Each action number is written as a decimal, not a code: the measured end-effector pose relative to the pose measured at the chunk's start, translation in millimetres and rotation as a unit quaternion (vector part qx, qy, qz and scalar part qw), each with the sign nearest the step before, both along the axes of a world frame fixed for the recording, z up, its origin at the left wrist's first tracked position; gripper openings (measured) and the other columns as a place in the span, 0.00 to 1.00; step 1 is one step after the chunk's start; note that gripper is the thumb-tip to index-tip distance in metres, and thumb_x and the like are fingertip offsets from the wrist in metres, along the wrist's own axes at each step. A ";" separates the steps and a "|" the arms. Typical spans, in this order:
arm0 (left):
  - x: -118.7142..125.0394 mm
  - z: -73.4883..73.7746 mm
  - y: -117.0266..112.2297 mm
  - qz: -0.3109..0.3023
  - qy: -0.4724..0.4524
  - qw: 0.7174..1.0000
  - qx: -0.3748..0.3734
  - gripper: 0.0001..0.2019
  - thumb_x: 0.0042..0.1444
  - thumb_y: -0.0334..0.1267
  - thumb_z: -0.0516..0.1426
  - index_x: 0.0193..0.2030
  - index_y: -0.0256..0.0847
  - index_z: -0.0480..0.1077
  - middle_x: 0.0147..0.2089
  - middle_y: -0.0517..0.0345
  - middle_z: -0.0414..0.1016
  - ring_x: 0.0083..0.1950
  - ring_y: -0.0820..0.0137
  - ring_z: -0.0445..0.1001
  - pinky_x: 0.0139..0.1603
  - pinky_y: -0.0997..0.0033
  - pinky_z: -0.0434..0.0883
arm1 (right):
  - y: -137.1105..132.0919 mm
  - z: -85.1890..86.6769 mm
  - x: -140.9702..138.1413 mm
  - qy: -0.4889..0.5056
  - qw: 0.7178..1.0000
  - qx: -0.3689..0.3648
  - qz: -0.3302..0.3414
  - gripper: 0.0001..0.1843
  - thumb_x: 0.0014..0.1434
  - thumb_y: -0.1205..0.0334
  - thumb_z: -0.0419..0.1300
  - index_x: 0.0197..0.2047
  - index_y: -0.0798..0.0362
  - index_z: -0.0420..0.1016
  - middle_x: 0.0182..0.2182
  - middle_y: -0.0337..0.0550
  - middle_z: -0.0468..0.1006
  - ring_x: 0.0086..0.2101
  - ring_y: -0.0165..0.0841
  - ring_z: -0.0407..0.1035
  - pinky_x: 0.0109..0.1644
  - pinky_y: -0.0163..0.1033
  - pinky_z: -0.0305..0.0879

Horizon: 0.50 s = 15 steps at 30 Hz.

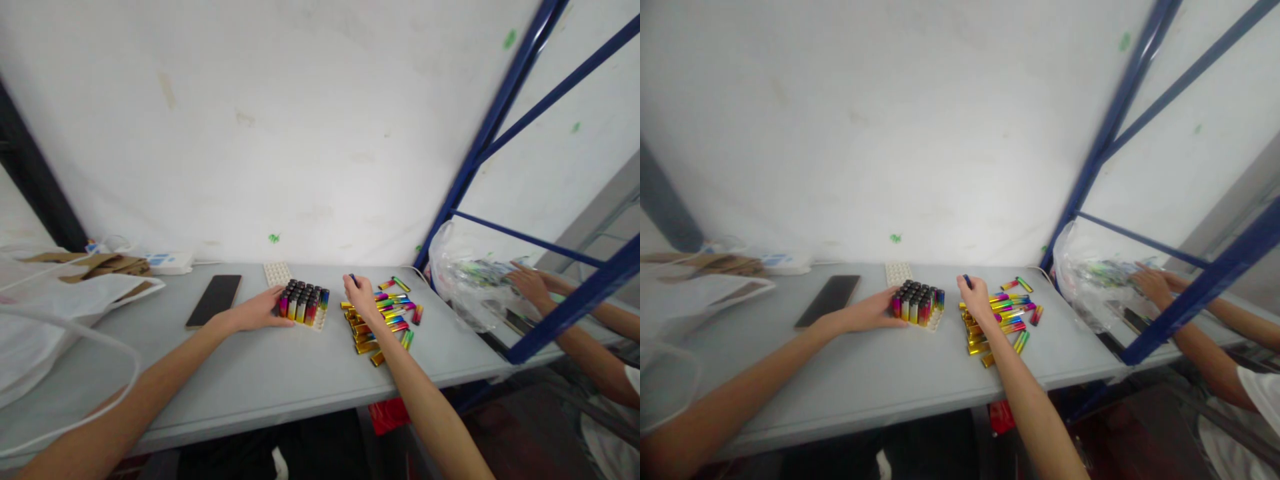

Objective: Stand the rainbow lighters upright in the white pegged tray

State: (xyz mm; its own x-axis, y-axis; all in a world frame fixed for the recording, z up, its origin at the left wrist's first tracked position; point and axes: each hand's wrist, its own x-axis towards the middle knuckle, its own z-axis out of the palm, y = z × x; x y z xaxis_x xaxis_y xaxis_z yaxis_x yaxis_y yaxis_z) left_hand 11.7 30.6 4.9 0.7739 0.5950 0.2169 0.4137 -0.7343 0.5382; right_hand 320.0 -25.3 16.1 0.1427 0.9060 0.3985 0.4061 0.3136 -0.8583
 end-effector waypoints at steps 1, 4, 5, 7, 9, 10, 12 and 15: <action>0.0 0.2 -0.4 0.002 -0.002 1.000 0.000 0.41 0.57 0.58 0.70 0.71 0.41 0.69 0.74 0.45 0.70 0.73 0.47 0.68 0.80 0.53 0.60 | -0.1 -0.4 0.5 -0.008 1.000 0.001 -0.014 0.29 0.61 0.32 0.54 0.23 0.46 0.55 0.19 0.33 0.56 0.22 0.28 0.51 0.24 0.36 0.47; -0.3 -0.3 -0.6 0.004 -0.006 1.000 0.000 0.40 0.56 0.59 0.70 0.71 0.41 0.70 0.73 0.46 0.71 0.72 0.47 0.70 0.79 0.53 0.61 | -2.0 1.3 -0.1 -0.031 0.999 0.009 -0.038 0.25 0.61 0.37 0.53 0.23 0.46 0.55 0.20 0.34 0.56 0.23 0.29 0.52 0.25 0.36 0.47; -0.4 -0.8 -0.2 0.004 -0.007 1.000 0.002 0.40 0.56 0.59 0.70 0.70 0.42 0.70 0.73 0.47 0.71 0.72 0.47 0.70 0.79 0.53 0.61 | -3.1 2.7 -0.7 -0.041 0.998 0.015 -0.039 0.25 0.61 0.38 0.53 0.24 0.46 0.55 0.20 0.34 0.57 0.23 0.30 0.53 0.26 0.37 0.48; -0.5 -1.8 0.6 0.003 -0.009 1.000 0.004 0.41 0.56 0.59 0.70 0.71 0.42 0.69 0.73 0.46 0.71 0.72 0.47 0.69 0.79 0.52 0.61 | -5.8 6.0 -2.3 -0.063 0.997 0.025 -0.034 0.25 0.64 0.37 0.52 0.25 0.46 0.57 0.21 0.34 0.59 0.24 0.31 0.55 0.27 0.36 0.51; -0.5 -2.7 1.3 0.002 -0.009 1.000 0.002 0.41 0.56 0.59 0.70 0.71 0.41 0.69 0.73 0.45 0.71 0.72 0.47 0.69 0.79 0.52 0.61 | -9.6 9.5 -4.0 -0.082 0.996 0.029 -0.018 0.26 0.67 0.36 0.52 0.27 0.47 0.60 0.22 0.34 0.63 0.25 0.31 0.59 0.30 0.36 0.55; -0.4 -3.1 1.5 0.003 -0.008 1.000 -0.001 0.41 0.56 0.58 0.70 0.72 0.41 0.68 0.73 0.44 0.70 0.72 0.47 0.69 0.79 0.52 0.60 | -11.9 11.2 -4.8 -0.091 0.995 0.030 -0.008 0.26 0.68 0.36 0.52 0.29 0.48 0.61 0.23 0.35 0.65 0.26 0.32 0.60 0.31 0.36 0.57; 0.0 -3.4 1.7 0.004 -0.004 1.000 -0.005 0.42 0.56 0.58 0.71 0.72 0.40 0.67 0.73 0.43 0.70 0.73 0.47 0.69 0.79 0.52 0.60 | -17.0 14.8 -6.1 -0.103 0.994 0.025 0.024 0.26 0.71 0.36 0.51 0.32 0.48 0.64 0.24 0.35 0.68 0.27 0.32 0.63 0.33 0.37 0.60; 0.5 -3.4 1.3 0.004 -0.004 1.000 -0.006 0.42 0.56 0.57 0.71 0.72 0.40 0.67 0.73 0.43 0.70 0.74 0.47 0.67 0.80 0.52 0.59 | -24.5 20.2 -8.1 -0.130 0.986 0.025 0.100 0.24 0.76 0.40 0.46 0.40 0.49 0.70 0.29 0.38 0.72 0.30 0.34 0.68 0.39 0.38 0.66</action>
State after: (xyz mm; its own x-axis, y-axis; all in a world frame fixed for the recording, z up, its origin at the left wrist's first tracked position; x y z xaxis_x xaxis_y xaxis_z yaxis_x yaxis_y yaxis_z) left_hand 12.3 31.9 1.5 0.7679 0.6032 0.2156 0.4148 -0.7248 0.5501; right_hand 312.0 -49.8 36.3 -0.1491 0.8844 0.4422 0.5358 0.4481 -0.7156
